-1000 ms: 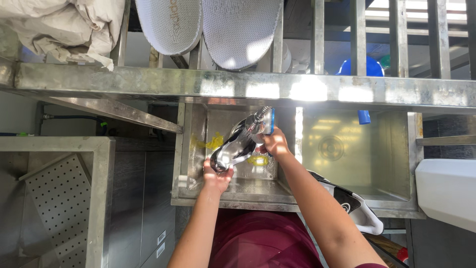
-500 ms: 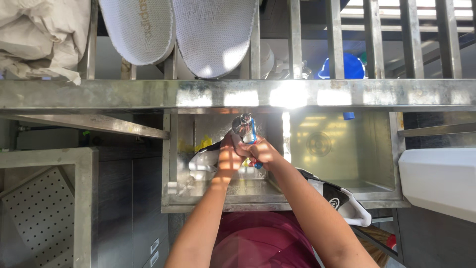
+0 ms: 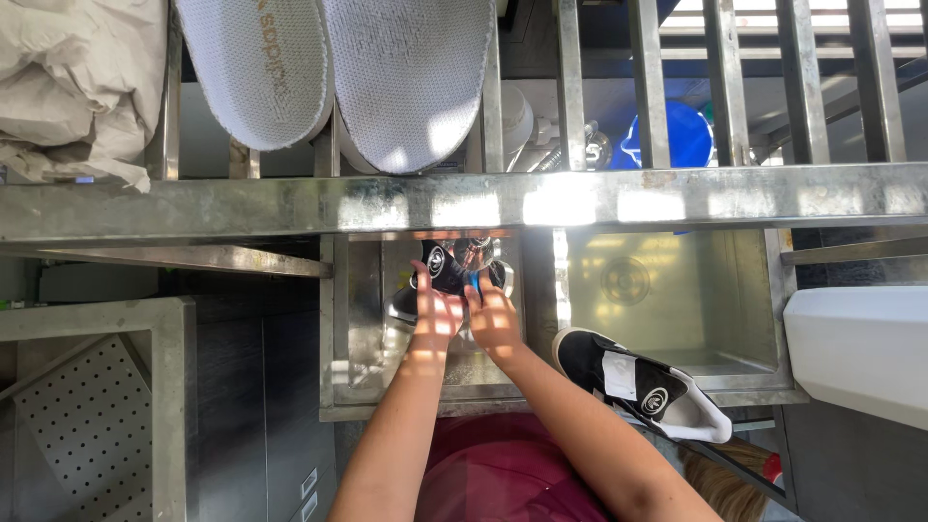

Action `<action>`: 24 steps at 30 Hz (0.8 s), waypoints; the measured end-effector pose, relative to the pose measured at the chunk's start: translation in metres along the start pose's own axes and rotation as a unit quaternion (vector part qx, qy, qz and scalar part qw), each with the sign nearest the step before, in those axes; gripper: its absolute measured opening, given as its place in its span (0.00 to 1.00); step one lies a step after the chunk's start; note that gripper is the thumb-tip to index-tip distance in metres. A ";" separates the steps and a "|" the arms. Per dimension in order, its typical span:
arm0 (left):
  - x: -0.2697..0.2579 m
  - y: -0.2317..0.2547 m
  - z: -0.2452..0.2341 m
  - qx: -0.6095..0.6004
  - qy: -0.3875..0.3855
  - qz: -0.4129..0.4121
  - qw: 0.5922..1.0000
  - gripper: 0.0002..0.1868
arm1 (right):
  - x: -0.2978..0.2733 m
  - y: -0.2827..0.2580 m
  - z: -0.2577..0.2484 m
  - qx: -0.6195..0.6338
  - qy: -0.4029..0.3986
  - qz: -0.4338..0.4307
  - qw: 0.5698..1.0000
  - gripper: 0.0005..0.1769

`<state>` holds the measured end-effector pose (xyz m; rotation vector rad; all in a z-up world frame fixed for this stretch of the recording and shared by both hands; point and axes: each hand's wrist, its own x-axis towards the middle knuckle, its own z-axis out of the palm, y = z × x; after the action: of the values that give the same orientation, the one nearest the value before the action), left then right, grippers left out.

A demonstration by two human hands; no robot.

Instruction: The person washes a pair of black and white sneakers in a stainless steel sink. They rinse the shoes under running water, scrub them with a brush, and then place them on a metal drying rack.

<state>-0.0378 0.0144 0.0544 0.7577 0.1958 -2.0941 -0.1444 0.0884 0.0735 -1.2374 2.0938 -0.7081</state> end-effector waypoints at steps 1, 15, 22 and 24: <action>-0.005 0.005 0.005 -0.020 -0.006 0.009 1.000 0.46 | -0.006 -0.008 -0.003 0.036 -0.002 -0.044 0.998 0.24; 0.018 0.005 -0.025 -0.021 -0.017 -0.023 0.999 0.45 | -0.013 -0.046 -0.027 0.094 -0.026 -0.146 0.985 0.20; 0.019 -0.018 -0.038 0.048 0.010 -0.027 0.998 0.44 | 0.013 -0.045 -0.038 -0.011 0.013 -0.017 1.000 0.22; 0.019 -0.020 -0.044 0.074 0.011 -0.021 0.997 0.47 | 0.010 -0.052 -0.034 0.022 -0.059 0.011 0.998 0.19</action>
<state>-0.0427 0.0307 0.0056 0.8718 0.0689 -2.1583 -0.1432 0.0626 0.1306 -1.2012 1.9833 -0.6510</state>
